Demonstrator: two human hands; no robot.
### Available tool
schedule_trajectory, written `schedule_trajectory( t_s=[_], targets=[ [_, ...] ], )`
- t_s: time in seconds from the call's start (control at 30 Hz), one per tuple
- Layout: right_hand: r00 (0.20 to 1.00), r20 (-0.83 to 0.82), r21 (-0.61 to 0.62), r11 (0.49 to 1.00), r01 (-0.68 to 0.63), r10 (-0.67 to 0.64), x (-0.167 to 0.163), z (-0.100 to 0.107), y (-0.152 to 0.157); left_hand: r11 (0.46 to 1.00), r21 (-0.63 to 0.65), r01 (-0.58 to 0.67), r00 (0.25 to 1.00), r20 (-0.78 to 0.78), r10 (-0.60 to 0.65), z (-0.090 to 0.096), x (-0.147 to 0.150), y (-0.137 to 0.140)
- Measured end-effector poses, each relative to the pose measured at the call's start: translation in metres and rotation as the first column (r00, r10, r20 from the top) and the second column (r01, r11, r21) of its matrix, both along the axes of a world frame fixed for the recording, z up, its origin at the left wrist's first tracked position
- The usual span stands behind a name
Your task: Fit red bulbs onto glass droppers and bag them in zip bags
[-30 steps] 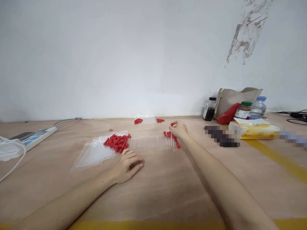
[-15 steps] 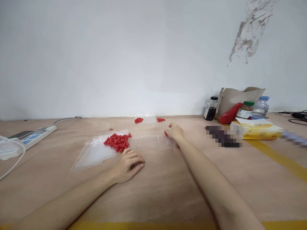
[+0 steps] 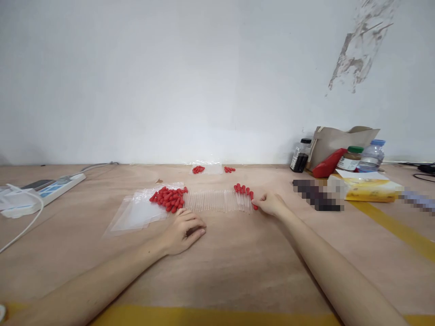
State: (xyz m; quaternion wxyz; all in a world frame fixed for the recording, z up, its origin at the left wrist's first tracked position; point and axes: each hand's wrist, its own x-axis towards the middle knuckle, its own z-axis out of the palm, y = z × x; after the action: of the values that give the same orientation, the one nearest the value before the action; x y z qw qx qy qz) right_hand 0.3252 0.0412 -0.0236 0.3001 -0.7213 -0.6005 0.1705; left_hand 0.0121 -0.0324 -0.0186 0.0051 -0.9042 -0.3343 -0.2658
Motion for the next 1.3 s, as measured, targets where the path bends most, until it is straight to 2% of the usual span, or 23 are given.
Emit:
schedule_trajectory(
  t_s=[0.1,0.23,0.3,0.4,0.47,0.6,0.77,0.9,1.1,1.3],
  targets=[
    [0.999,0.014,-0.057,0.998,-0.029,0.030,-0.003,-0.003,0.000,0.986,0.081,-0.143,0.989,0.058,0.139,0.000,0.001,0.000],
    [0.999,0.042,-0.081,0.997,-0.004,0.007,-0.004,-0.002,0.001,0.887,0.181,-0.424,0.905,0.104,0.412,0.011,-0.010,0.014],
    [0.999,0.032,-0.089,0.996,0.023,-0.020,-0.003,-0.001,0.002,0.829,0.170,-0.532,0.846,0.061,0.531,0.020,-0.020,0.031],
    [0.998,-0.039,-0.027,0.998,0.049,-0.050,-0.003,0.004,-0.001,0.730,0.057,-0.681,0.726,-0.084,0.683,0.034,-0.032,0.064],
    [0.994,-0.111,0.062,0.998,0.026,-0.019,-0.008,0.007,-0.007,0.701,0.018,-0.713,0.694,-0.127,0.709,0.039,-0.034,0.088],
    [0.964,-0.207,0.202,0.971,-0.125,0.167,-0.032,0.014,-0.028,0.678,-0.017,-0.735,0.666,-0.212,0.716,0.039,-0.028,0.122],
    [0.924,-0.203,0.218,0.935,-0.279,0.323,-0.059,0.018,-0.047,0.658,0.000,-0.753,0.625,-0.311,0.716,0.036,-0.019,0.137],
    [0.915,-0.200,0.190,0.930,-0.313,0.349,-0.064,0.017,-0.048,0.630,-0.015,-0.776,0.585,-0.389,0.711,0.035,-0.016,0.143],
    [0.913,-0.196,0.196,0.926,-0.322,0.359,-0.064,0.013,-0.046,0.549,-0.026,-0.835,0.496,-0.465,0.733,0.035,-0.003,0.155],
    [0.911,-0.189,0.199,0.923,-0.330,0.366,-0.066,0.009,-0.045,0.554,-0.003,-0.832,0.493,-0.463,0.737,0.039,0.006,0.156]
  ],
)
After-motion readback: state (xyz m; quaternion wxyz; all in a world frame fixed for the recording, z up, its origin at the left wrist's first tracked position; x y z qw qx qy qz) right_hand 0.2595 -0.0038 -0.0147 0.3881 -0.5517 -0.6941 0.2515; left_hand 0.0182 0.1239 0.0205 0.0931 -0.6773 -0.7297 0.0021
